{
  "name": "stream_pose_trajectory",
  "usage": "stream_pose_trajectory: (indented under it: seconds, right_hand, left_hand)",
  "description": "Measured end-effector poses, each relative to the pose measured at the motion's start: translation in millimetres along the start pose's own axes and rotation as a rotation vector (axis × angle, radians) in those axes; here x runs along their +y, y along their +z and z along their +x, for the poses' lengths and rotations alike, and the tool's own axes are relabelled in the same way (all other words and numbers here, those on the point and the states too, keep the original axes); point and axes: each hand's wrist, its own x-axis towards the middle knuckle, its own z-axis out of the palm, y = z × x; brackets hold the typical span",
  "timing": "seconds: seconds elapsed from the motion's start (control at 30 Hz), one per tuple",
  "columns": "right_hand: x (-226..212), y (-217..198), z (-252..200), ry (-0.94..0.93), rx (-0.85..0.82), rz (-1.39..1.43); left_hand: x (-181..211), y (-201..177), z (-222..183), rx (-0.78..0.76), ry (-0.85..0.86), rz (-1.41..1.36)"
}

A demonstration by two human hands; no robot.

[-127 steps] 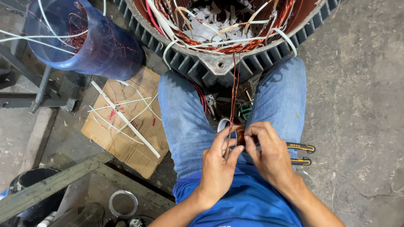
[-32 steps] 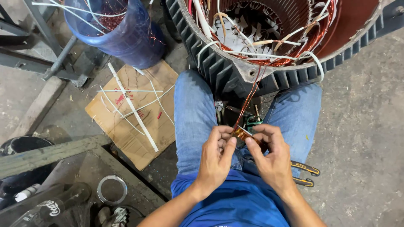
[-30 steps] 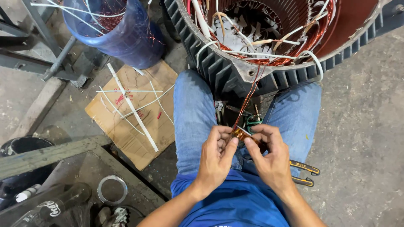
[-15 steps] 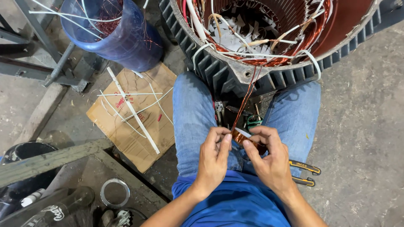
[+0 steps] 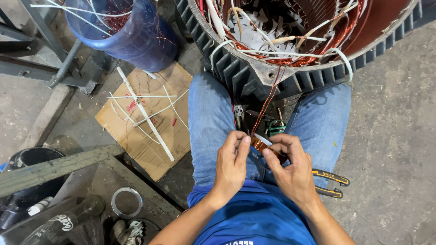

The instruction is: Repairing an industrial electric motor by insulating and organizing copper wires within the stator.

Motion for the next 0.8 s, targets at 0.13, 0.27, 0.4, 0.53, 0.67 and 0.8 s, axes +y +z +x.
stream_pose_trajectory:
  seconds: [0.13, 0.27, 0.4, 0.53, 0.67, 0.8]
  right_hand:
    - [0, -1, 2, -0.005, -0.011, -0.026]
    - [3, -5, -1, 0.025, 0.040, 0.116]
    - [2, -5, 9, -0.146, 0.072, 0.042]
    - [-3, -2, 12, -0.166, 0.060, 0.018]
    - [-9, -1, 14, -0.161, 0.066, 0.009]
    - [-20, 0, 12, -0.032, 0.033, -0.006]
  left_hand:
    - [0, -5, 4, 0.048, -0.041, 0.040]
    - [-2, -6, 0, 0.004, -0.051, -0.020]
    - [-4, -1, -3, -0.034, -0.031, -0.073]
    - [-7, -2, -2, -0.035, 0.086, -0.037]
    - [-3, -2, -4, -0.040, 0.110, -0.015]
    - [4, 1, -4, 0.021, 0.045, -0.033]
